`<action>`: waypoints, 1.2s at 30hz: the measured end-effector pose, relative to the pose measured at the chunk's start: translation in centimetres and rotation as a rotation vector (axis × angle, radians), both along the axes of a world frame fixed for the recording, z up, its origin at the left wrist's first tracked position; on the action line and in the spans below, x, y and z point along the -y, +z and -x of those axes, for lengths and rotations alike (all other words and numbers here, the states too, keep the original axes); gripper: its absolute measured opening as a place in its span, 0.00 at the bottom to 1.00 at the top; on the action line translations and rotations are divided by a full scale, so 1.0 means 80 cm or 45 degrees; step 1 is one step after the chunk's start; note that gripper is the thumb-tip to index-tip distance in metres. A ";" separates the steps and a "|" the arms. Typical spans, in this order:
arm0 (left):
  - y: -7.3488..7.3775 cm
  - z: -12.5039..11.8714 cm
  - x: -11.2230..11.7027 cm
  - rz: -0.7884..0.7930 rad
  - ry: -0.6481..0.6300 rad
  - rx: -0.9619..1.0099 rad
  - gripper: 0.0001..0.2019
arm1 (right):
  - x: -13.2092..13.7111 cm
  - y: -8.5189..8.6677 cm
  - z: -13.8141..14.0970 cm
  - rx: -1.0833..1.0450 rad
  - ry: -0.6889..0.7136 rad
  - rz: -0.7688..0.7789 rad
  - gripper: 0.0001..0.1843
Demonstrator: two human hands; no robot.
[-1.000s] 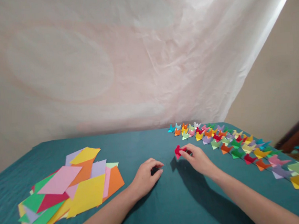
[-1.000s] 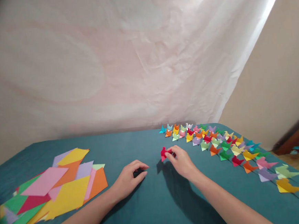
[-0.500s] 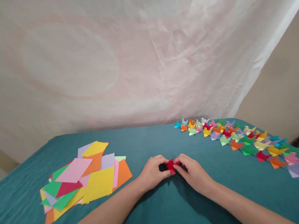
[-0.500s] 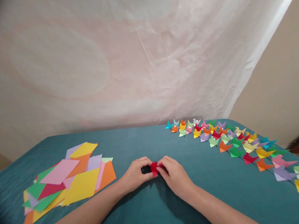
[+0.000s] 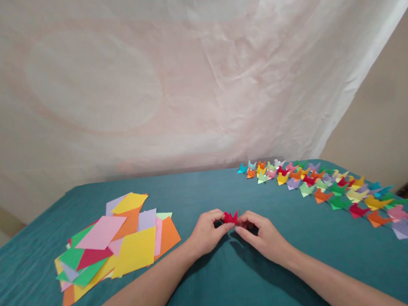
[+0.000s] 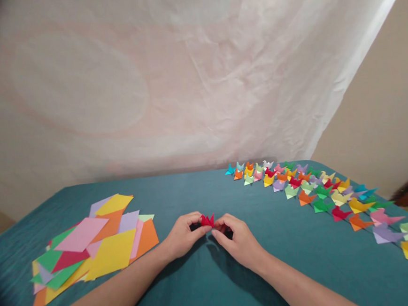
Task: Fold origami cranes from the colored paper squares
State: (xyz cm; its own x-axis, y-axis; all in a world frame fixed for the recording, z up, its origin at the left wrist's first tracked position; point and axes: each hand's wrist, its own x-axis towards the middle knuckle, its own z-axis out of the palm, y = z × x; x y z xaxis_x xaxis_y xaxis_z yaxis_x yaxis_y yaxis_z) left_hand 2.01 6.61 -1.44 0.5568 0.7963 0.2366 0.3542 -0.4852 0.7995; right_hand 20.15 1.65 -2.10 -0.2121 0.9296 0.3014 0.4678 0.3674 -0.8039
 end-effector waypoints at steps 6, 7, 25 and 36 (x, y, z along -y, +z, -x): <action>0.001 -0.001 0.002 0.025 -0.055 -0.031 0.08 | -0.005 -0.003 -0.001 -0.009 -0.015 0.056 0.09; 0.001 -0.001 0.002 0.037 -0.056 -0.036 0.09 | -0.005 -0.003 -0.002 -0.012 -0.024 0.066 0.09; 0.005 0.002 -0.001 -0.018 -0.232 -0.037 0.11 | -0.001 0.002 -0.001 -0.012 -0.044 -0.180 0.08; 0.009 -0.001 0.003 0.027 0.018 -0.001 0.08 | -0.005 0.000 -0.002 -0.001 -0.059 -0.109 0.10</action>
State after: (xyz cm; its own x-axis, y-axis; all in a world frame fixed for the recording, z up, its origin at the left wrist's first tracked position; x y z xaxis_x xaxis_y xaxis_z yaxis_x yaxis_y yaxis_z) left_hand 2.08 6.41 -0.73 0.5457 0.8089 0.2190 0.3612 -0.4628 0.8095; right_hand 20.32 2.01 -2.11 -0.1691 0.9093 0.3803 0.4857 0.4127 -0.7706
